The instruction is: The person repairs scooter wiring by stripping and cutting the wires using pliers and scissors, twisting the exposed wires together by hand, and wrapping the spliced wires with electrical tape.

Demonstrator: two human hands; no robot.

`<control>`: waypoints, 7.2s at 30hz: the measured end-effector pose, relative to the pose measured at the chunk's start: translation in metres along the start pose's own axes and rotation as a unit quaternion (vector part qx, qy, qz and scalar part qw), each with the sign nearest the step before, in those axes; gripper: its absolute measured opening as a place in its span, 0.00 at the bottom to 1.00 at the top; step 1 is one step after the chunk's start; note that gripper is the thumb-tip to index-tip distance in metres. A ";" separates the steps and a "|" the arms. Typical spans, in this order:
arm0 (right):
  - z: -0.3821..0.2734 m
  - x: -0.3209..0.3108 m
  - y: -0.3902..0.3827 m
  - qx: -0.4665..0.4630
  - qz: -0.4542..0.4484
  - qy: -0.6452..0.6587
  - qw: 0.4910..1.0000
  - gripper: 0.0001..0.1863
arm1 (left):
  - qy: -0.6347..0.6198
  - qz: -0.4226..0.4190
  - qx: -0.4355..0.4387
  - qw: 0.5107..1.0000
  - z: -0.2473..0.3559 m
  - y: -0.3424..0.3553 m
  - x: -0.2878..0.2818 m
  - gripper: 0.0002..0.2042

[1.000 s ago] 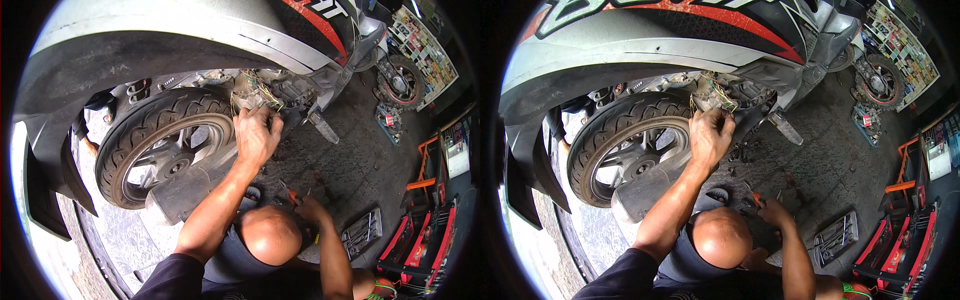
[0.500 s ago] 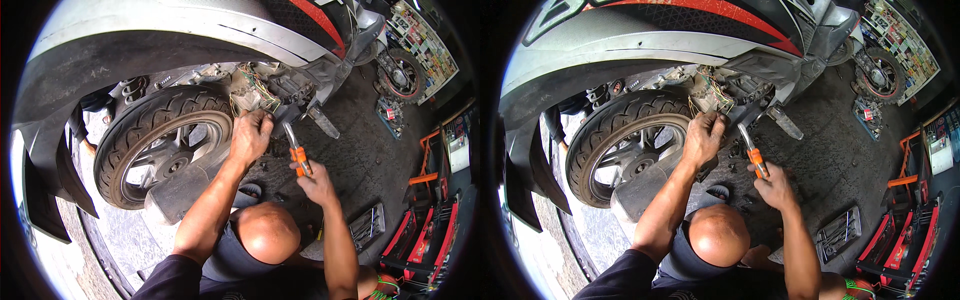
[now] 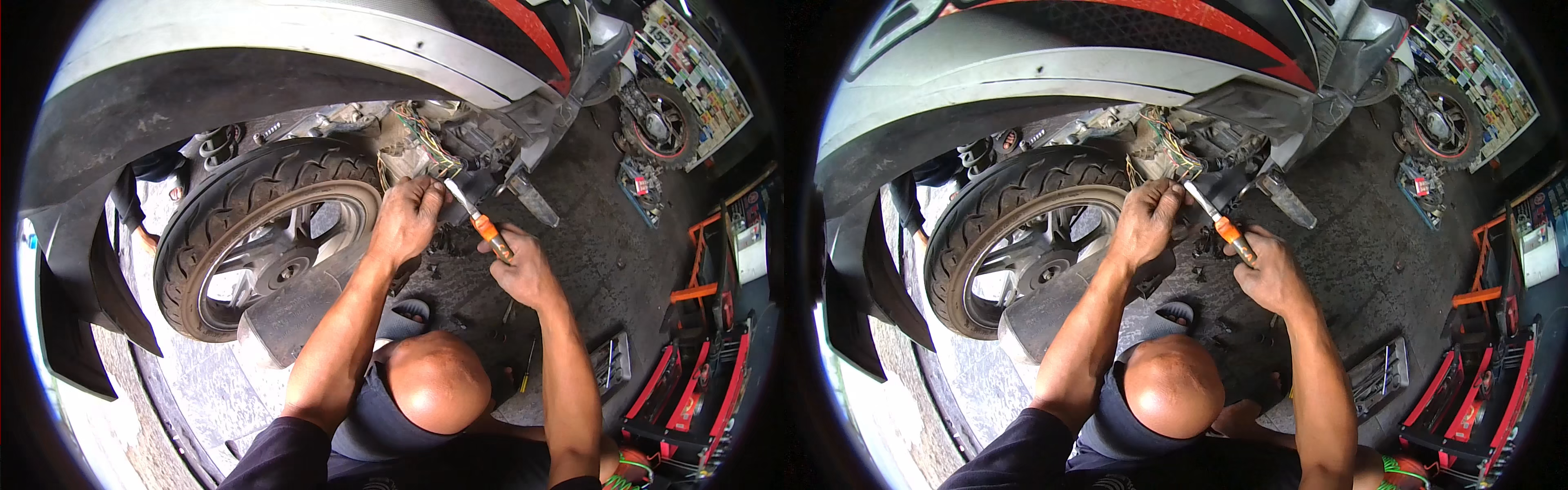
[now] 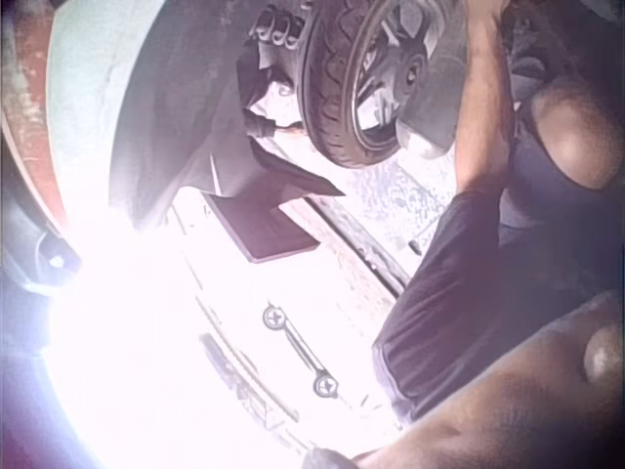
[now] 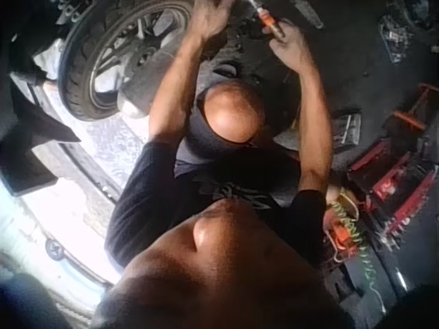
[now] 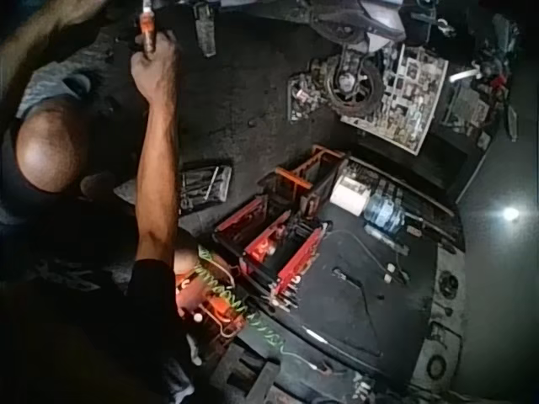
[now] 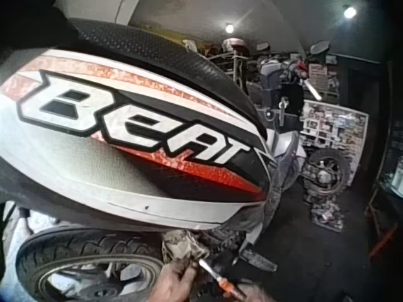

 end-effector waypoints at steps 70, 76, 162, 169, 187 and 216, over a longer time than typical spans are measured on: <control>0.236 0.147 -0.404 0.490 0.236 0.031 0.838 0.17 | 0.157 -0.084 0.115 0.977 0.030 -0.055 0.004 0.09; 0.248 0.140 -0.364 0.450 0.213 0.078 0.864 0.17 | 0.089 -0.211 0.068 0.971 0.091 -0.045 0.046 0.02; -0.049 -0.073 -0.052 0.054 0.013 0.310 0.949 0.25 | -0.388 -0.275 -0.020 0.880 0.091 -0.053 0.059 0.15; -0.066 -0.087 -0.058 -0.181 0.058 -0.030 0.981 0.17 | -0.355 -0.270 -0.005 0.895 0.092 -0.055 0.062 0.12; -0.062 -0.104 -0.064 -0.116 0.108 0.068 0.985 0.12 | -0.329 -0.314 -0.016 0.891 0.095 -0.058 0.063 0.13; -0.080 -0.080 -0.074 -0.092 0.231 -0.078 0.965 0.11 | -0.198 -0.095 0.158 0.963 0.107 -0.058 0.055 0.09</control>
Point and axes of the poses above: each hand's wrist, its own y-axis towards the middle knuckle, its own x-axis out of the palm, z = x × y, the point moved 5 cm from there along y, towards the middle knuckle
